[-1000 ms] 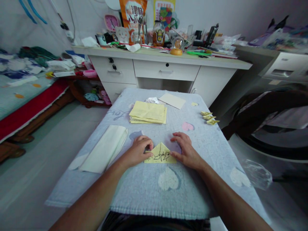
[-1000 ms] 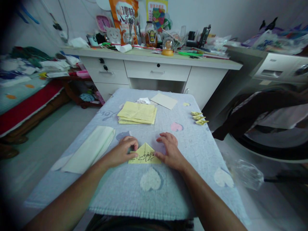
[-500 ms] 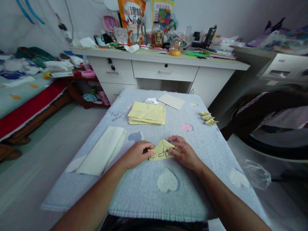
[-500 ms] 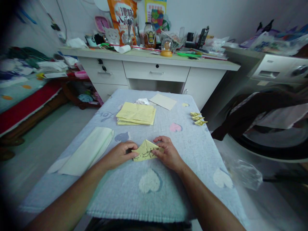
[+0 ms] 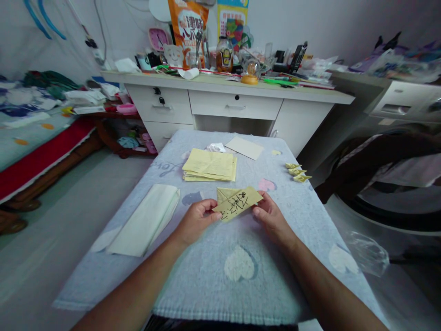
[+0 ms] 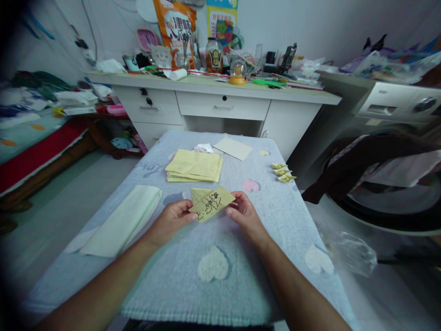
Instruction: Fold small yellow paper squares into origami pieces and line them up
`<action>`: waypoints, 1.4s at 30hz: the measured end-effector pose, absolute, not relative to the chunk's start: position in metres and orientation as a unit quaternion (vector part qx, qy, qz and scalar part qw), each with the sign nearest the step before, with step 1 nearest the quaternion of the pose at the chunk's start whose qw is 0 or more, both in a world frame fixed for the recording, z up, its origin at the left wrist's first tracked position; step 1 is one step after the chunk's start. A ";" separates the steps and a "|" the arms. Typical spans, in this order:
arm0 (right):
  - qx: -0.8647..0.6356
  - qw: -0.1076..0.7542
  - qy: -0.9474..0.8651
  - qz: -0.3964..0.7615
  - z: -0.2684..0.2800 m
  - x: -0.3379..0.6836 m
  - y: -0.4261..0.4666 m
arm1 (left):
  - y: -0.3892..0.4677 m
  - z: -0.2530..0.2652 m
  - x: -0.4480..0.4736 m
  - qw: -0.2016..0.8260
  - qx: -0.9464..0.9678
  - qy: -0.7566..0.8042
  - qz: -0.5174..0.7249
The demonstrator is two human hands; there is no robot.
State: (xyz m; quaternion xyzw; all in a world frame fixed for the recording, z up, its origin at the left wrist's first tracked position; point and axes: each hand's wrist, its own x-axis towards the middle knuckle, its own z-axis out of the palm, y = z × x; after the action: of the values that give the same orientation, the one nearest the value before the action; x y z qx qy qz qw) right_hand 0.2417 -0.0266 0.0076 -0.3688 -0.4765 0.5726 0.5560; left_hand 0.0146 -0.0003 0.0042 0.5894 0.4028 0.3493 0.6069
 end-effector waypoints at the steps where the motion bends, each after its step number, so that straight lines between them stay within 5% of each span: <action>1: -0.366 0.545 -0.482 0.580 0.008 0.238 -0.028 | -0.001 0.003 0.019 0.615 0.582 0.394 0.359; 5: -0.367 0.509 -0.496 0.600 0.008 0.226 -0.032 | -0.007 0.001 0.035 0.596 0.616 0.373 0.355; 10: -0.416 0.490 -0.535 0.547 0.006 0.225 -0.034 | -0.011 -0.003 0.043 0.435 0.736 0.412 0.314; 16: -0.511 0.490 -0.681 0.186 0.008 0.234 -0.032 | -0.015 0.001 0.036 0.185 0.791 0.420 0.404; 22: -0.563 0.305 -0.766 -0.065 0.005 0.231 -0.032 | -0.027 0.003 0.037 0.092 0.857 0.322 0.391; 34: -0.534 0.240 -0.811 -0.014 0.006 0.240 -0.032 | -0.010 0.006 0.023 0.263 0.799 0.384 0.380; 42: -0.510 0.188 -0.836 0.078 0.003 0.243 -0.030 | -0.005 0.006 0.017 0.217 0.859 0.384 0.259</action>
State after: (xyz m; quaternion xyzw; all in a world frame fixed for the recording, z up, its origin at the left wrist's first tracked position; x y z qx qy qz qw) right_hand 0.2426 -0.0296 0.0035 -0.5104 -0.8356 0.0779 0.1878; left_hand 0.0167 -0.0045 0.0055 0.8593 0.3842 0.2591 0.2167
